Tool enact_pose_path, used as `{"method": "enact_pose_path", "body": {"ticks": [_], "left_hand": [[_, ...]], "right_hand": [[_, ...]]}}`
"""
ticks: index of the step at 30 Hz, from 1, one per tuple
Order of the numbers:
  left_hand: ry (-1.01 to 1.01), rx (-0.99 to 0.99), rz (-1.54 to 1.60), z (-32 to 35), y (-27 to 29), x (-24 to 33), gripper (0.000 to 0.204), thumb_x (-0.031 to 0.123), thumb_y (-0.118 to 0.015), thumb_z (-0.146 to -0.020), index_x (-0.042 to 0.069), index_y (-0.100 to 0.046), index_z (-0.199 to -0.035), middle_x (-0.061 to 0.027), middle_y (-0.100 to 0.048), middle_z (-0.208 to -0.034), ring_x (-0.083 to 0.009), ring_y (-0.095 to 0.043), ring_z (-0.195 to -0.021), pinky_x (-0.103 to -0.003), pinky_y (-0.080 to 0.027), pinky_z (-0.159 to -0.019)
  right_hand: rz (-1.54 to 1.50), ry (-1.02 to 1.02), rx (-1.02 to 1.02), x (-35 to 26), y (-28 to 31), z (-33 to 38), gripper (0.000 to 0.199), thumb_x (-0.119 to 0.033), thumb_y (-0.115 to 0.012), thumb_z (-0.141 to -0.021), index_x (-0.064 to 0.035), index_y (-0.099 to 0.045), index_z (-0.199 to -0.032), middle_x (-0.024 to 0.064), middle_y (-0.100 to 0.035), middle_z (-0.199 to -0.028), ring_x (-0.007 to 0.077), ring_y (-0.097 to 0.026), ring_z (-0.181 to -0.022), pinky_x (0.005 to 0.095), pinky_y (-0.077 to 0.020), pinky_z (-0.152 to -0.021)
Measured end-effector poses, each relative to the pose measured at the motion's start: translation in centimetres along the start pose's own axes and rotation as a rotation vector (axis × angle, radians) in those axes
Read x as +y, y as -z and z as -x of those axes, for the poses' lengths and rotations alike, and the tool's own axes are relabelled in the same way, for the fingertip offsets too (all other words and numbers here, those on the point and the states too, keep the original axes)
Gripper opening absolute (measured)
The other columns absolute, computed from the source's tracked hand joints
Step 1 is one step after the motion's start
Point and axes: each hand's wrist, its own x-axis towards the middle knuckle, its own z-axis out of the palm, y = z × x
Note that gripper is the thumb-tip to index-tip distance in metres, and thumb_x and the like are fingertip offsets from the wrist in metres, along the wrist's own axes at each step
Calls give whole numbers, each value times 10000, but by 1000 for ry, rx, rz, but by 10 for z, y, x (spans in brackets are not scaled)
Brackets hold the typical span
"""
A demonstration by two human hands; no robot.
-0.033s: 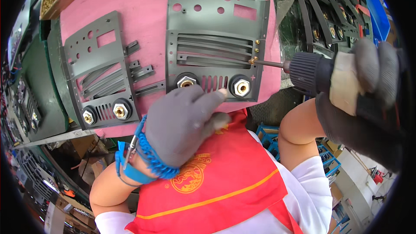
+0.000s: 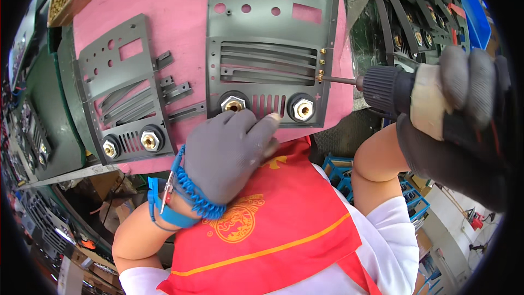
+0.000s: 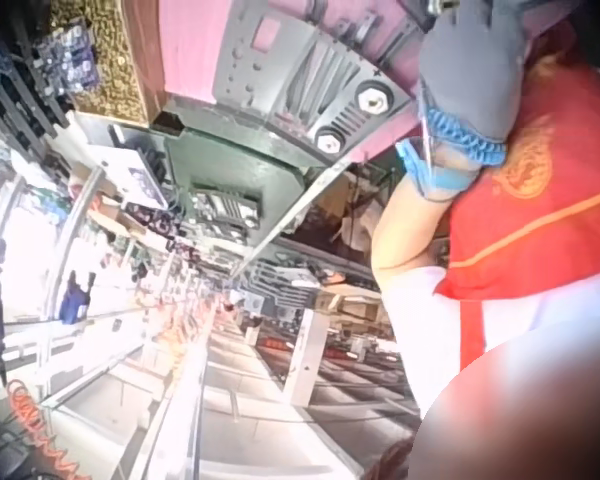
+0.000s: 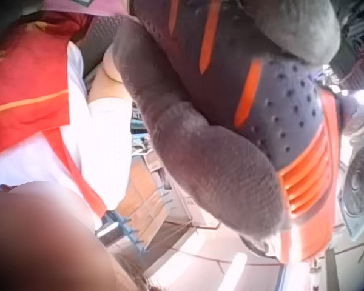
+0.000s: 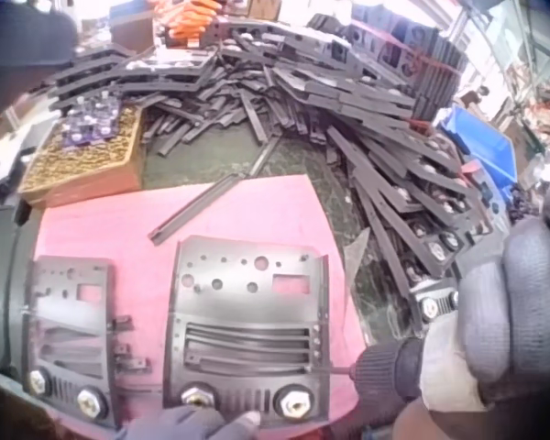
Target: The recorder is assembling metal panels by attaching small metal rails and screwing them in using a power drill.
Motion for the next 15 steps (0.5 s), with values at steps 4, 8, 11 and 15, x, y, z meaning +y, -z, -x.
{"method": "enact_pose_path", "body": {"ticks": [4,8,11,15], "left_hand": [[-158,-7,-261,0,-10,-6,352,90,-652,-679,109,-654,-1030,-35,-490,-680,-213,-539,-607,-340,-426,-491],[-199,-8,-234,-7,-15,-4,324,87,-659,-688,103,-651,-1012,-29,-486,-673,-204,-544,-607,-335,-422,-484],[-203,17,-215,-8,-20,-4,307,90,-676,-706,96,-648,-1011,-30,-485,-662,-208,-543,-589,-335,-416,-474],[-198,24,-206,-7,-22,-3,285,96,-692,-718,87,-649,-1000,-31,-487,-652,-210,-541,-571,-337,-411,-463]], "right_hand": [[20,-21,28,3,5,6,566,-550,-767,-664,-103,-498,-884,-6,-483,-758,77,-447,-640,202,-381,-524],[24,-40,44,-12,20,24,570,-554,-768,-663,-103,-499,-885,-5,-483,-759,78,-447,-640,202,-382,-524],[25,-48,56,-13,24,29,573,-557,-770,-663,-103,-499,-886,-5,-483,-759,78,-447,-641,202,-382,-523],[27,-56,67,-4,20,29,578,-560,-772,-662,-103,-499,-887,-5,-484,-760,78,-448,-641,202,-383,-523]]}}
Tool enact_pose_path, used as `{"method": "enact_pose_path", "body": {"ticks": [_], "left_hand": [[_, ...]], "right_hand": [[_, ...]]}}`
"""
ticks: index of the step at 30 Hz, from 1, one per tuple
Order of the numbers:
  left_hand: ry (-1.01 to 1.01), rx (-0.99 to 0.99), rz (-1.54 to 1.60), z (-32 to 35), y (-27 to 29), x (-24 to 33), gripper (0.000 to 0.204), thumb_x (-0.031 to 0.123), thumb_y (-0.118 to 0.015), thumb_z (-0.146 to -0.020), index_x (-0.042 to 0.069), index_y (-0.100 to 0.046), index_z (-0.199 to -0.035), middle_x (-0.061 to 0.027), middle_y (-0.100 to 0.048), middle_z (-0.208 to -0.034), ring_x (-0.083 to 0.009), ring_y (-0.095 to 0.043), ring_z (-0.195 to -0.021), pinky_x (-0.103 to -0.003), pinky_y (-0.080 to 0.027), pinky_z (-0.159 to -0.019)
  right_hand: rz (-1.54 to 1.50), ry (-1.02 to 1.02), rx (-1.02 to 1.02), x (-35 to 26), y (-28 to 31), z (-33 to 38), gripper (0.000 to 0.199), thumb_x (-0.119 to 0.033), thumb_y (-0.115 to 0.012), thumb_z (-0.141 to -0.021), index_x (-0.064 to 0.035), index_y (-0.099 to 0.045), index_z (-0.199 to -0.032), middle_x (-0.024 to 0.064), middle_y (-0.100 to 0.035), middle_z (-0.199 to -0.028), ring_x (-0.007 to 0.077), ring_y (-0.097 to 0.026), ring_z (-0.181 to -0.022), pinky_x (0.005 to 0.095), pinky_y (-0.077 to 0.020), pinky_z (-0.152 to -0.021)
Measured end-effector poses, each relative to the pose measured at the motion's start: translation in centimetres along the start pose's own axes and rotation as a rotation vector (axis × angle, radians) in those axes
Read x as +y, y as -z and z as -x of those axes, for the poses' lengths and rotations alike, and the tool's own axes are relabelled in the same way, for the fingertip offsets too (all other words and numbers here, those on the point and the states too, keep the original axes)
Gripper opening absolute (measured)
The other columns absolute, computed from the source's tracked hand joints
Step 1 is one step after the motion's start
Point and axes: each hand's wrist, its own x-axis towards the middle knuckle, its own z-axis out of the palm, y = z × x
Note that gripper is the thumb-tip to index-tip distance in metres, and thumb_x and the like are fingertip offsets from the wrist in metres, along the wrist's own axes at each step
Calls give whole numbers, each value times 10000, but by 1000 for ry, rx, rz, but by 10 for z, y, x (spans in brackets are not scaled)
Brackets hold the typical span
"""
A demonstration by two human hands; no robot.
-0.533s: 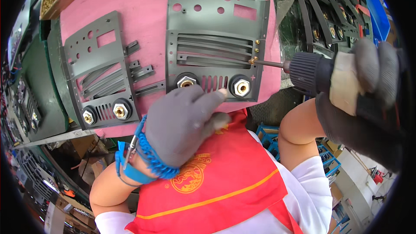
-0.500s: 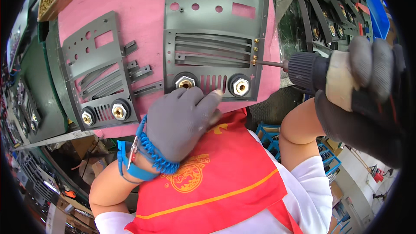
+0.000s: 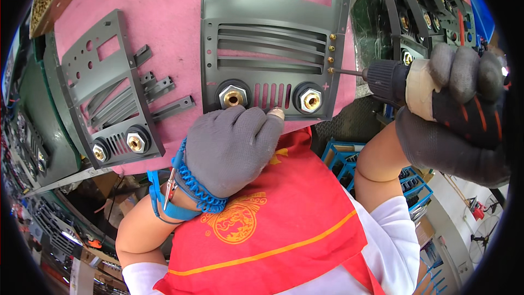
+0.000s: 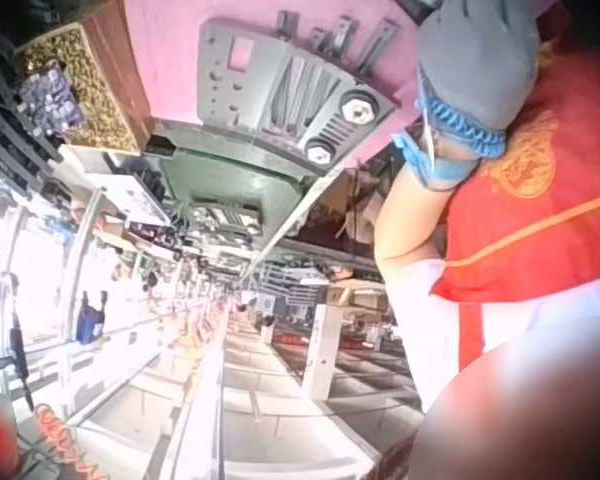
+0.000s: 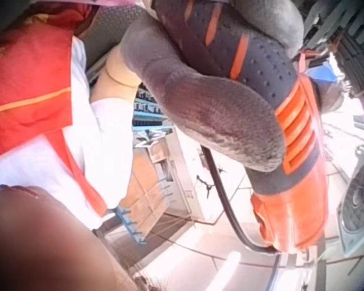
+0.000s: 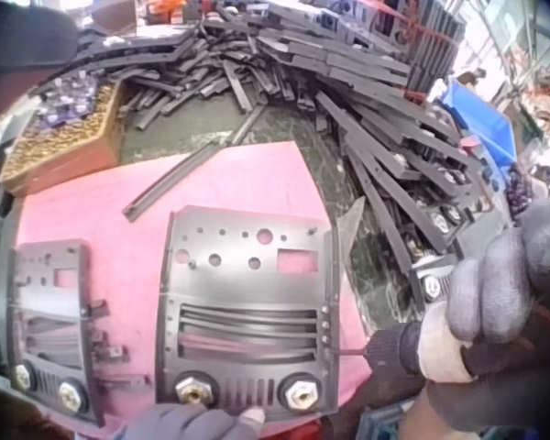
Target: The recorder is assembling metal panels by attaching small metal rails and screwing them in using a power drill.
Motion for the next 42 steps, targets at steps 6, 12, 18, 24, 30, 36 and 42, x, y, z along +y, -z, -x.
{"method": "enact_pose_path", "body": {"ticks": [6,12,18,24,30,36,42], "left_hand": [[28,-8,-8,4,0,2,268,105,-706,-718,76,-653,-979,-31,-491,-641,-208,-538,-555,-334,-405,-455],[11,4,2,7,-2,-1,277,98,-718,-709,75,-651,-976,-30,-489,-637,-207,-536,-548,-332,-403,-452],[21,19,-12,4,-3,0,282,88,-718,-711,65,-647,-983,-31,-492,-640,-205,-540,-554,-331,-407,-456],[10,-109,-13,11,6,2,333,120,-633,-718,60,-636,-1046,-27,-512,-687,-192,-555,-604,-323,-416,-466],[11,-143,10,12,5,0,364,140,-599,-726,65,-626,-1081,-25,-522,-728,-196,-566,-652,-330,-429,-508],[25,-132,5,9,4,0,358,138,-592,-742,76,-618,-1093,-30,-519,-732,-201,-565,-654,-334,-429,-516],[23,-172,19,7,4,-1,344,134,-587,-751,81,-610,-1090,-35,-529,-751,-210,-571,-662,-336,-439,-520]], "right_hand": [[-3,-12,-1,-10,17,9,584,-566,-774,-660,-103,-499,-888,-5,-485,-760,78,-448,-642,202,-383,-522],[-9,-31,-14,-9,14,10,591,-572,-777,-659,-104,-500,-890,-4,-486,-761,78,-449,-643,202,-384,-521],[-2,-50,-18,7,-1,3,597,-577,-779,-657,-104,-500,-891,-4,-486,-762,79,-449,-644,202,-385,-521],[-5,-67,-46,-24,49,12,604,-583,-782,-656,-104,-501,-893,-4,-487,-762,79,-450,-645,201,-386,-520],[-5,-62,-68,21,-19,-10,610,-588,-784,-654,-104,-501,-895,-3,-488,-763,79,-450,-645,201,-387,-519],[55,-10,-218,25,-8,-19,652,-600,-830,-599,-115,-501,-885,-16,-494,-728,73,-468,-631,189,-447,-535],[28,-112,-314,21,5,-26,608,-610,-814,-617,-129,-518,-841,-31,-502,-712,70,-483,-595,167,-435,-531]]}}
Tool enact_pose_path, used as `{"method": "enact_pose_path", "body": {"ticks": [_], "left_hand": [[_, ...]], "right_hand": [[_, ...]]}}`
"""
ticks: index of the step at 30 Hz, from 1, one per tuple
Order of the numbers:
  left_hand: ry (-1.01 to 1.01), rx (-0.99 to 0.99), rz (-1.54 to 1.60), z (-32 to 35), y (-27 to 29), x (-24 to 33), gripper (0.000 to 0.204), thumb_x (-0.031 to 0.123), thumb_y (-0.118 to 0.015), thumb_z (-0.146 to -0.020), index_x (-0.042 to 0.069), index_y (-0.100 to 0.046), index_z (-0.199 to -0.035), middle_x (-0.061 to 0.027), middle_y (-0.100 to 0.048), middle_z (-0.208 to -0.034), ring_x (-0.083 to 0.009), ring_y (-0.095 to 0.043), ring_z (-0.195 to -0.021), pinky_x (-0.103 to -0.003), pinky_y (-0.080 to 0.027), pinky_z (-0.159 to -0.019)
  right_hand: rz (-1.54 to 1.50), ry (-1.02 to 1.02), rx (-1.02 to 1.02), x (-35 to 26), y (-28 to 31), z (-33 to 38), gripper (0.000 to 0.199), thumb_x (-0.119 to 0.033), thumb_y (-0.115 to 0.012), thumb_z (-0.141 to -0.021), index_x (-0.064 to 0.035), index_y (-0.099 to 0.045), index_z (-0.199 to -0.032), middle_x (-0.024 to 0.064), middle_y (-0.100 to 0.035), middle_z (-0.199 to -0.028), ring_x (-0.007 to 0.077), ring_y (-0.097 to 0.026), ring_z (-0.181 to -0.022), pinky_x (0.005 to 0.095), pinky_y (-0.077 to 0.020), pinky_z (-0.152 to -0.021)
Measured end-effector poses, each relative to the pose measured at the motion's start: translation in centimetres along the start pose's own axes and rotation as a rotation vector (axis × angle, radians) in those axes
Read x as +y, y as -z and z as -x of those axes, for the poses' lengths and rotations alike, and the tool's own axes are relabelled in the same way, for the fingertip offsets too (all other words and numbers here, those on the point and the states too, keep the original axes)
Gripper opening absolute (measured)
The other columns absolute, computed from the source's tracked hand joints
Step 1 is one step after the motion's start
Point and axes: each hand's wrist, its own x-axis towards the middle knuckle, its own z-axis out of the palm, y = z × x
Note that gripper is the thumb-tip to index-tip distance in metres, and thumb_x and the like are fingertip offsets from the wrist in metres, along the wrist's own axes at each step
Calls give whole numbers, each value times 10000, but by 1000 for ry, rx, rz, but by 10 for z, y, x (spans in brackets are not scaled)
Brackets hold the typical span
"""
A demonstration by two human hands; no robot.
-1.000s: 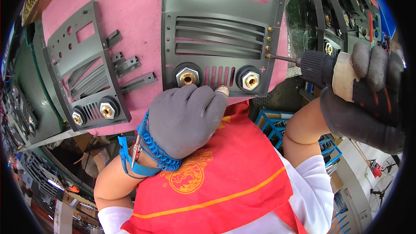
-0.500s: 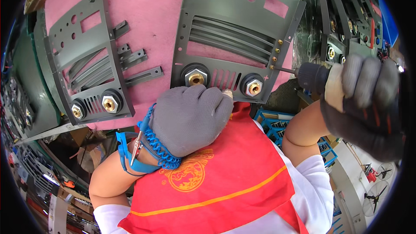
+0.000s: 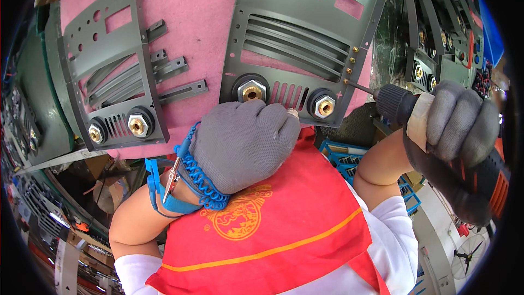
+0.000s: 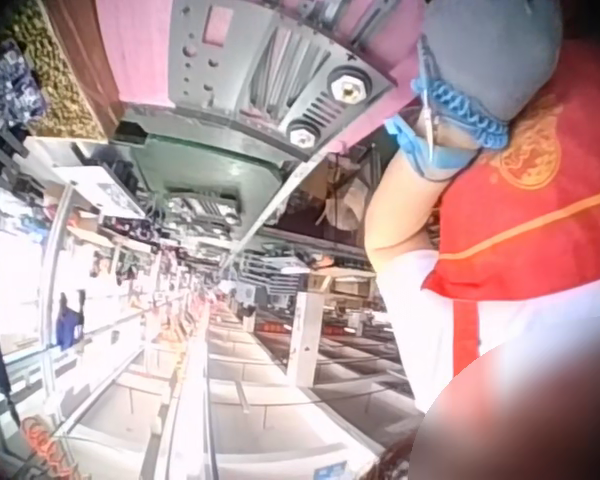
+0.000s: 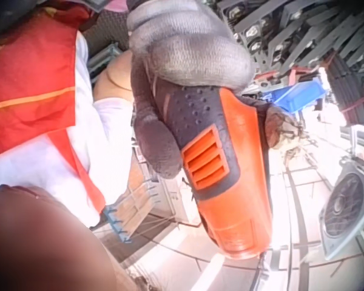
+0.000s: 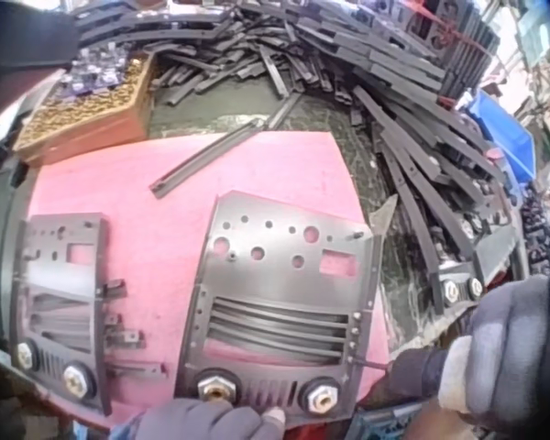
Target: The recorder is assembling metal panels by attaching small metal rails and screwing them in using a power drill.
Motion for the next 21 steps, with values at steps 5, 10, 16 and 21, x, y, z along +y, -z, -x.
{"method": "enact_pose_path", "body": {"ticks": [5,10,16,21], "left_hand": [[-14,40,3,-1,0,0,343,129,-600,-734,88,-610,-1075,-35,-528,-748,-212,-577,-671,-337,-449,-527],[95,105,-44,-20,0,-2,290,130,-613,-761,79,-604,-1047,-46,-545,-766,-228,-574,-688,-340,-457,-548],[349,509,626,-13,40,-2,248,223,-502,-957,33,-565,-1103,-50,-544,-831,-121,-470,-663,-273,-424,-588],[664,414,1622,42,66,-27,386,210,-372,-976,-23,-488,-1260,-29,-550,-859,-73,-394,-630,-216,-334,-523]], "right_hand": [[43,231,64,9,-16,-8,565,-606,-803,-632,-133,-531,-776,-17,-512,-758,79,-493,-595,167,-408,-520],[87,241,240,4,-14,-7,431,-465,-762,-711,-123,-504,-756,-3,-476,-814,102,-457,-639,217,-330,-541],[-368,188,51,-32,-40,-71,792,-674,-459,-881,32,-407,-1236,202,-481,-941,293,-462,-765,378,-455,-529],[-548,165,68,-24,-65,-102,546,-490,-546,-810,-22,-435,-1068,122,-473,-845,219,-452,-707,313,-426,-558]]}}
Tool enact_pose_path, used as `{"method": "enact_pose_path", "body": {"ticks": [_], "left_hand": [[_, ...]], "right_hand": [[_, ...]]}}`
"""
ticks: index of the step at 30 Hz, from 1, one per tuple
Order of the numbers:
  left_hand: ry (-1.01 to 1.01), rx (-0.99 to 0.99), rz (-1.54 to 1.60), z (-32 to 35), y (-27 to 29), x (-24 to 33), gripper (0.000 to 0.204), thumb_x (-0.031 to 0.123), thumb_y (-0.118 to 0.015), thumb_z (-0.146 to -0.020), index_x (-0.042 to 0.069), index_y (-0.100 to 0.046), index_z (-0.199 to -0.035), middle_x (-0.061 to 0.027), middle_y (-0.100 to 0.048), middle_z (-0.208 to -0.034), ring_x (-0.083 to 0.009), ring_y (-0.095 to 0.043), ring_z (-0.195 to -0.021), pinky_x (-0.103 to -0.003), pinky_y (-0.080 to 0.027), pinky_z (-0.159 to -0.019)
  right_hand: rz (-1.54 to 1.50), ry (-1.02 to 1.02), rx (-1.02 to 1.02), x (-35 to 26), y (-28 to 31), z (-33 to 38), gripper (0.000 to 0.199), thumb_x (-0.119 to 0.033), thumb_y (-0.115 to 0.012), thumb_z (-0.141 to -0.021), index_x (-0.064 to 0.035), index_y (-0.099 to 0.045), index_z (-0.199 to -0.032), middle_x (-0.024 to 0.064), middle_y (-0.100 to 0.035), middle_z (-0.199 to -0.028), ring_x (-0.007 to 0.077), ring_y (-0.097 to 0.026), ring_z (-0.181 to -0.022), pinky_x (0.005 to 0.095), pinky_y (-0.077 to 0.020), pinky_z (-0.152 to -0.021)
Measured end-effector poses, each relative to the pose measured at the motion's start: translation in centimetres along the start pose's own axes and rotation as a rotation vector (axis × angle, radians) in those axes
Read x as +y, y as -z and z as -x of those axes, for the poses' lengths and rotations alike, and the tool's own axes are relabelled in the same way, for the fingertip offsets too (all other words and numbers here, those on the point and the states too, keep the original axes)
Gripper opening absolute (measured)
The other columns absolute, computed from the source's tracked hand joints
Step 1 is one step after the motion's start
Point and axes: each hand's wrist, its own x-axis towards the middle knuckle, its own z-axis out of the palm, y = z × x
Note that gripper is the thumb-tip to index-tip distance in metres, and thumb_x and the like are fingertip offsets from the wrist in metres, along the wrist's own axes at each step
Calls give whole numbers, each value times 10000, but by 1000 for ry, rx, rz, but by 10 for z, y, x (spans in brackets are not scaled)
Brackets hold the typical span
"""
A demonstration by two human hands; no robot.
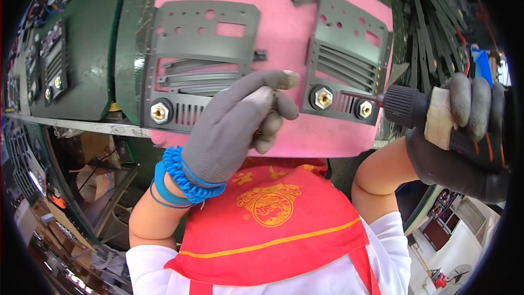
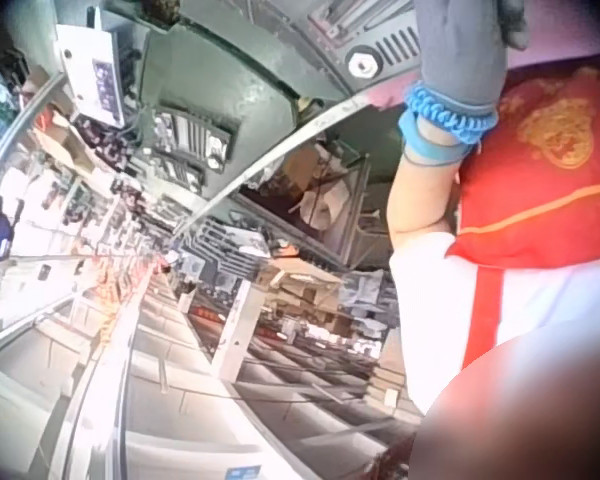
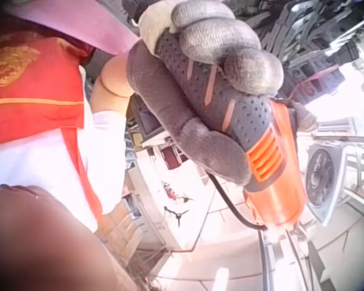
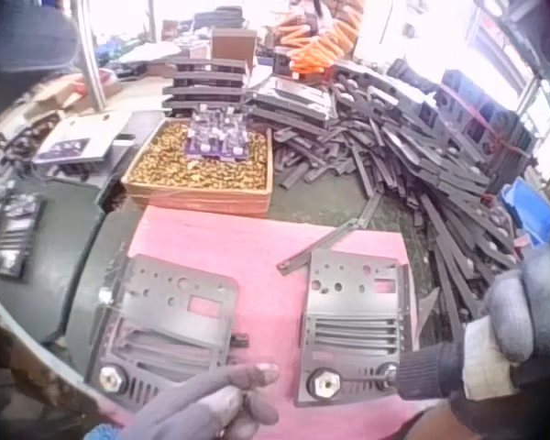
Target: The recorder is assembling metal panels by attaching small metal rails and screwing them in using a power drill.
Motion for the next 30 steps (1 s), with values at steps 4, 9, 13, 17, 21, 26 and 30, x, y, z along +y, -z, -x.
{"method": "enact_pose_path", "body": {"ticks": [4,9,13,17,21,26,30], "left_hand": [[-78,112,172,16,28,2,350,219,-400,-998,-15,-482,-1245,-71,-598,-891,-70,-392,-608,-215,-338,-511],[-164,-49,378,24,57,-5,375,308,-454,-1010,-18,-547,-1169,-98,-650,-919,-68,-418,-589,-216,-358,-510],[-182,76,522,24,61,-4,369,301,-490,-1000,-9,-565,-1183,-54,-659,-922,-46,-462,-594,-202,-355,-506],[-150,-63,603,23,72,-9,400,374,-503,-985,7,-602,-1113,-8,-617,-813,-38,-451,-562,-190,-324,-470],[-119,-56,523,29,69,-5,429,419,-498,-977,14,-614,-1058,7,-583,-733,-39,-416,-513,-195,-296,-434],[-65,49,443,29,59,0,520,504,-505,-941,-1,-582,-1039,31,-419,-644,-52,-279,-495,-213,-214,-421],[-149,-66,728,22,56,-13,428,402,-472,-991,4,-609,-1065,7,-531,-705,-42,-334,-479,-204,-255,-418]], "right_hand": [[-164,-41,40,30,-20,-20,368,-343,-617,-754,-65,-457,-933,57,-465,-768,160,-445,-660,262,-403,-581],[-364,-114,122,67,-48,-39,239,-159,-705,-683,-119,-485,-766,-24,-456,-672,86,-435,-602,197,-375,-610],[-237,-14,118,93,-73,-50,232,-74,-685,-683,-139,-479,-768,-33,-464,-650,66,-437,-593,181,-390,-616],[-33,35,63,109,-89,-56,235,-72,-702,-691,-150,-502,-789,-43,-473,-656,59,-449,-602,177,-397,-618],[123,71,26,109,-97,-56,238,-71,-714,-697,-158,-520,-805,-50,-479,-661,54,-458,-608,173,-402,-620],[241,-22,136,100,-99,-51,222,-79,-706,-710,-162,-525,-810,-52,-490,-669,52,-464,-600,177,-410,-622],[242,-20,128,94,-99,-47,217,-84,-703,-713,-159,-525,-813,-49,-491,-671,57,-467,-603,180,-411,-622]]}}
